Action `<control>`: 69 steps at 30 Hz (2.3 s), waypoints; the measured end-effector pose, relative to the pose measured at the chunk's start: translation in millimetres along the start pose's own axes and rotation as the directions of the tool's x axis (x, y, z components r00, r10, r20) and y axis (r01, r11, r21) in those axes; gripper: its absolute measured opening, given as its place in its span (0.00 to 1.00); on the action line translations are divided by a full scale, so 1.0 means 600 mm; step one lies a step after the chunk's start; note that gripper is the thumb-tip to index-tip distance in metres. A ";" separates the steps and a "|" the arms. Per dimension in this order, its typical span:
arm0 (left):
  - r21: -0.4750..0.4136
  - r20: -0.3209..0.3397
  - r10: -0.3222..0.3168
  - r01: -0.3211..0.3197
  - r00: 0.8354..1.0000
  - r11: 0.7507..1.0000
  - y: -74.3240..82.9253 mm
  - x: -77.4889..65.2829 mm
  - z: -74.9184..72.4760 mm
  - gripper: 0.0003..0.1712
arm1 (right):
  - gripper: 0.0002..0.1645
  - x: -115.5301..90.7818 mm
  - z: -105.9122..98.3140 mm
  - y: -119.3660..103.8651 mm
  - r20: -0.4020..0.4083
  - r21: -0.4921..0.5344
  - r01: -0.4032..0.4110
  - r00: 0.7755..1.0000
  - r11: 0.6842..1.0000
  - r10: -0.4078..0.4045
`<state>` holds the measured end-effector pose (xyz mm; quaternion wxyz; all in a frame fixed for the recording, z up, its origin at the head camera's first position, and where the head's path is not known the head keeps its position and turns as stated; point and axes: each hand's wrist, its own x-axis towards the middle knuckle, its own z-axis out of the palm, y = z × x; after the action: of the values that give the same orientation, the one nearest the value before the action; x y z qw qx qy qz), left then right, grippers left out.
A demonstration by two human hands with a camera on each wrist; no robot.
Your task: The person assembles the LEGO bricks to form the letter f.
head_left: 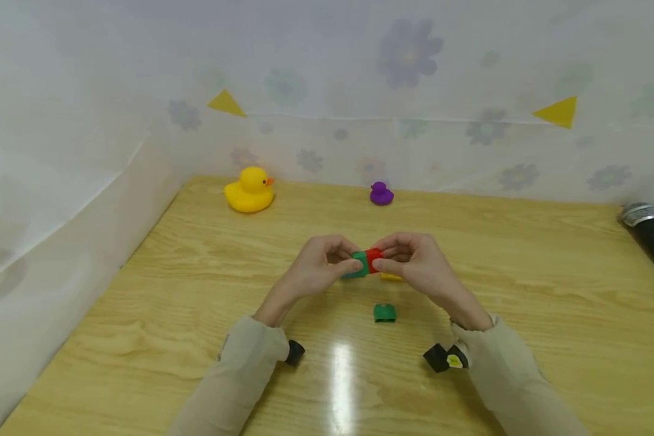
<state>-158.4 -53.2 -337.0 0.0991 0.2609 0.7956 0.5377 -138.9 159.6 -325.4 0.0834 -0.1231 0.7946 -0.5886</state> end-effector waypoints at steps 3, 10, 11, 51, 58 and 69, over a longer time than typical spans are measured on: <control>0.008 0.031 -0.003 0.003 1.000 1.000 -0.001 -0.001 -0.002 0.07 | 0.14 0.001 0.002 0.003 0.008 0.001 -0.008 1.000 1.000 0.008; 0.124 0.170 -0.007 -0.014 0.985 0.992 -0.007 0.000 0.002 0.10 | 0.15 0.002 0.006 0.006 0.078 -0.029 0.050 0.996 0.998 -0.048; 0.141 0.172 -0.011 -0.013 0.985 0.990 -0.007 -0.001 0.003 0.11 | 0.15 0.002 0.007 0.007 0.088 -0.036 0.063 0.994 0.997 -0.059; 0.254 0.212 -0.117 0.061 0.970 0.965 -0.020 0.001 0.010 0.08 | 0.13 0.005 0.023 0.030 0.214 -0.176 0.004 0.976 0.984 0.034; 0.296 0.248 -0.115 0.038 0.962 0.954 -0.019 -0.001 0.005 0.10 | 0.12 0.005 0.023 0.030 0.232 -0.186 0.016 0.972 0.982 0.028; 0.313 0.236 -0.137 0.059 0.962 0.948 -0.017 -0.003 -0.001 0.07 | 0.07 0.003 0.015 0.025 0.247 -0.233 0.035 0.969 0.972 0.025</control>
<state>-160.2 -57.4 -346.3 0.1860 0.2996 0.8613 0.3659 -139.5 155.0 -342.6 0.1655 -0.2068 0.8418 -0.4704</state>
